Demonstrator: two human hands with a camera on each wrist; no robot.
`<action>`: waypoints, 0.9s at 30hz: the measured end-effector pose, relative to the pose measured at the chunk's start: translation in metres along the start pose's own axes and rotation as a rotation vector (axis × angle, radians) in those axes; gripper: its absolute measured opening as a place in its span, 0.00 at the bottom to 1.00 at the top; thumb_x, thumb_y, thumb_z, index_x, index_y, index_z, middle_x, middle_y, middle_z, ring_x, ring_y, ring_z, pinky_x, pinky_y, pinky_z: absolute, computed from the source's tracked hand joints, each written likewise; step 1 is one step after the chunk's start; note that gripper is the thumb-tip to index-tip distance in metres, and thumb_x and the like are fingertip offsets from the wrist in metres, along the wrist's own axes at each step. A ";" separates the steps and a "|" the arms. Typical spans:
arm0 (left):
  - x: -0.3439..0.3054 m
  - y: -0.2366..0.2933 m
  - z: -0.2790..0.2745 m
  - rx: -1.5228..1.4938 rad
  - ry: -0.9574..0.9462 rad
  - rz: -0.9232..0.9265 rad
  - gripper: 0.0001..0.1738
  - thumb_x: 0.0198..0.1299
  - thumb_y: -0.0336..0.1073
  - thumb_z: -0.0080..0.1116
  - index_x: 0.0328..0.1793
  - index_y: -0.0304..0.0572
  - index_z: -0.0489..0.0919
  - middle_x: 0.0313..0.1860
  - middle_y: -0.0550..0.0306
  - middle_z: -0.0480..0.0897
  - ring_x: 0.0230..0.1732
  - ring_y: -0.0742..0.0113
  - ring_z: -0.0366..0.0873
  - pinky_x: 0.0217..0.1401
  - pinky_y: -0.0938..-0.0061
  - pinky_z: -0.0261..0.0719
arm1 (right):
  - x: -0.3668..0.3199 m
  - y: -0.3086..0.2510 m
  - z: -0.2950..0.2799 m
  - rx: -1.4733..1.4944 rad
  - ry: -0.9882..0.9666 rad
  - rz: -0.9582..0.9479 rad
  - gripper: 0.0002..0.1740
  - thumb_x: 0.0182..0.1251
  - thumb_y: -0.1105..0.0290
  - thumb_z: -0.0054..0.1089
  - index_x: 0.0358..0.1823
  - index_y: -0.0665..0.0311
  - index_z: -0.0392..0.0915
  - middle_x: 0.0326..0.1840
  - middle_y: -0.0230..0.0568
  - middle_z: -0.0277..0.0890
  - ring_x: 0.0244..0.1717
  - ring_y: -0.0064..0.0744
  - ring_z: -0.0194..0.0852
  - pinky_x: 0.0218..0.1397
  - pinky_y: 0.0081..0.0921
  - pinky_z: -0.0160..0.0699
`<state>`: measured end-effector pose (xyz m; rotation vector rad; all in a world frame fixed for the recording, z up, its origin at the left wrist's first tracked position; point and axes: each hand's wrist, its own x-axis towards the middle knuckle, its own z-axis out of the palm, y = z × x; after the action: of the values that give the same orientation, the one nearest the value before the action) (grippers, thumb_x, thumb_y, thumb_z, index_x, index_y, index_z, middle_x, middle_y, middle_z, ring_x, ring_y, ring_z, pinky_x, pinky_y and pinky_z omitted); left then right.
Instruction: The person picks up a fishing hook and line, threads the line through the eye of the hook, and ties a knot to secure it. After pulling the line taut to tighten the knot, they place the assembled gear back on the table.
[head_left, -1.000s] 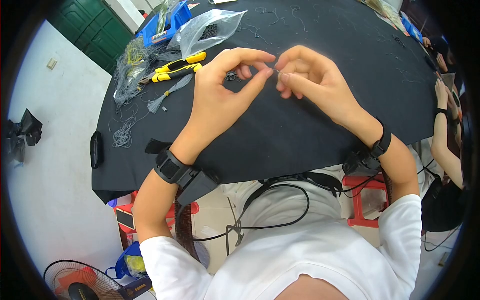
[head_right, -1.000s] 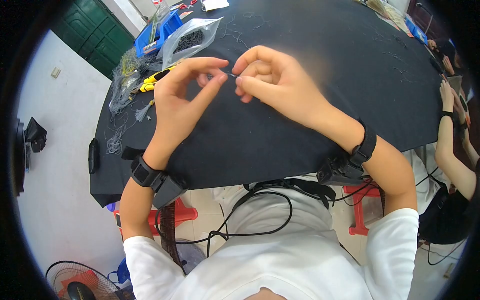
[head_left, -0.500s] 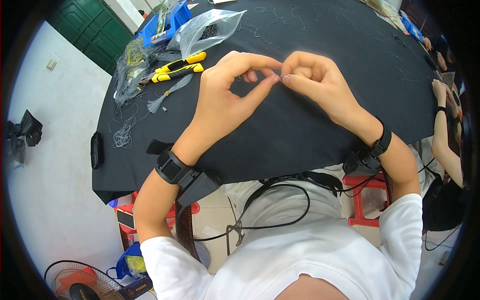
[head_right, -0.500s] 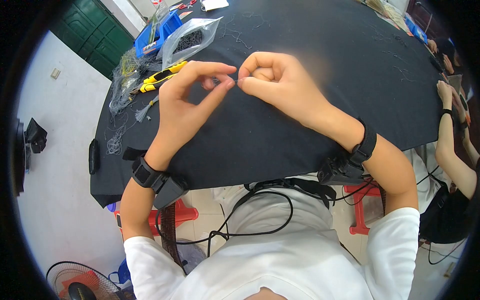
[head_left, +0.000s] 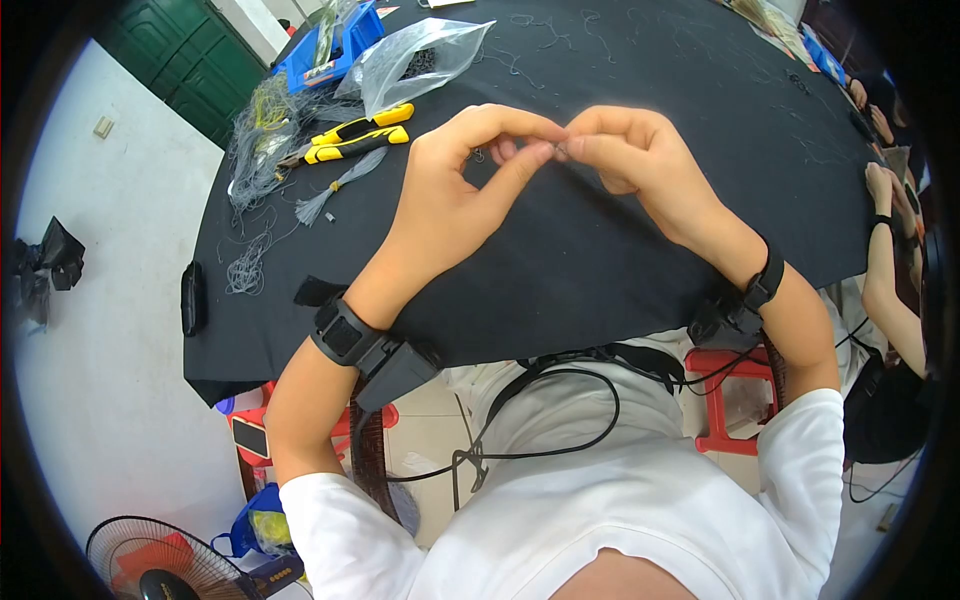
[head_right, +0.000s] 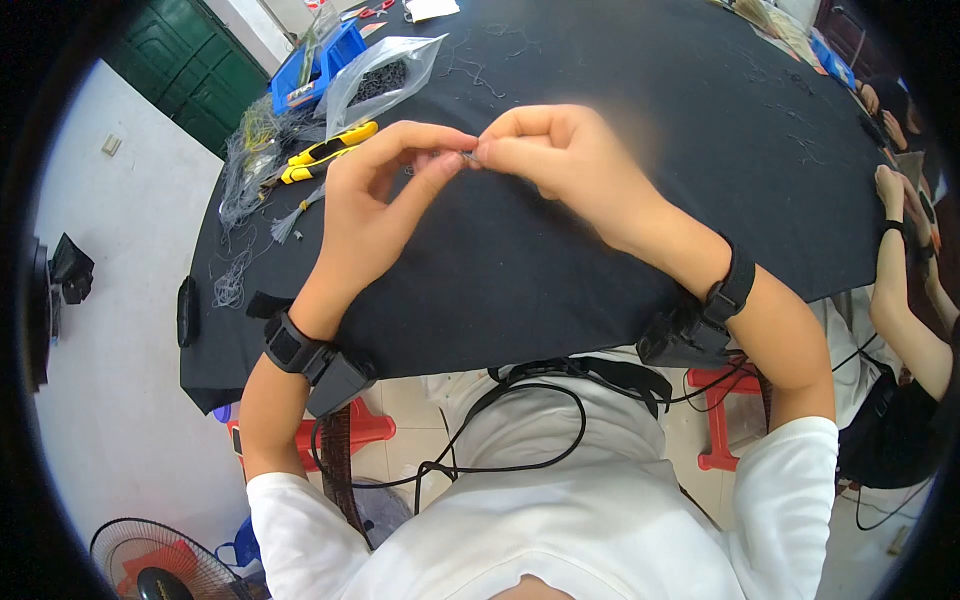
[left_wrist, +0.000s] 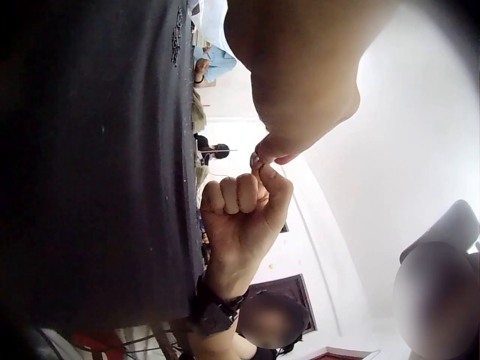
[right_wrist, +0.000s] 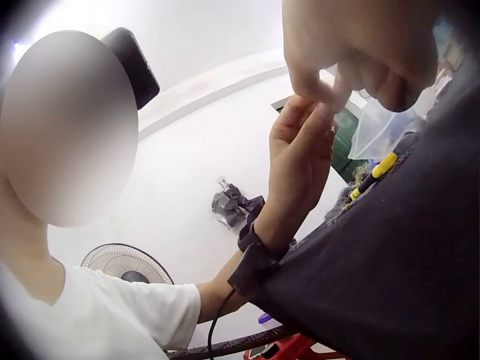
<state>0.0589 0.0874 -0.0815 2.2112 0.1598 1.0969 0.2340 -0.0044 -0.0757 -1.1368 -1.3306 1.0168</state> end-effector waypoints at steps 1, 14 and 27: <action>-0.001 -0.001 -0.001 -0.049 -0.032 -0.031 0.09 0.57 0.26 0.58 0.44 0.36 0.81 0.38 0.60 0.82 0.37 0.78 0.74 0.41 0.83 0.71 | 0.000 -0.001 0.000 0.022 0.005 -0.001 0.09 0.60 0.67 0.56 0.35 0.65 0.78 0.19 0.19 0.66 0.17 0.07 0.48 0.19 0.13 0.42; -0.001 -0.001 0.005 -0.287 0.055 -0.272 0.09 0.58 0.26 0.57 0.45 0.33 0.80 0.37 0.60 0.81 0.37 0.80 0.75 0.41 0.85 0.73 | 0.001 0.006 -0.003 -0.009 -0.023 -0.022 0.06 0.59 0.69 0.58 0.34 0.63 0.77 0.25 0.20 0.70 0.25 0.06 0.57 0.27 0.09 0.51; -0.001 -0.005 0.004 -0.260 0.102 -0.221 0.09 0.54 0.26 0.62 0.42 0.36 0.82 0.36 0.61 0.83 0.34 0.81 0.74 0.37 0.86 0.70 | 0.000 0.006 -0.002 -0.004 -0.022 -0.005 0.05 0.58 0.69 0.58 0.31 0.62 0.75 0.25 0.19 0.67 0.26 0.07 0.58 0.28 0.09 0.52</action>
<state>0.0618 0.0893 -0.0872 1.8603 0.2824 1.0440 0.2360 -0.0029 -0.0813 -1.1279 -1.3524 1.0261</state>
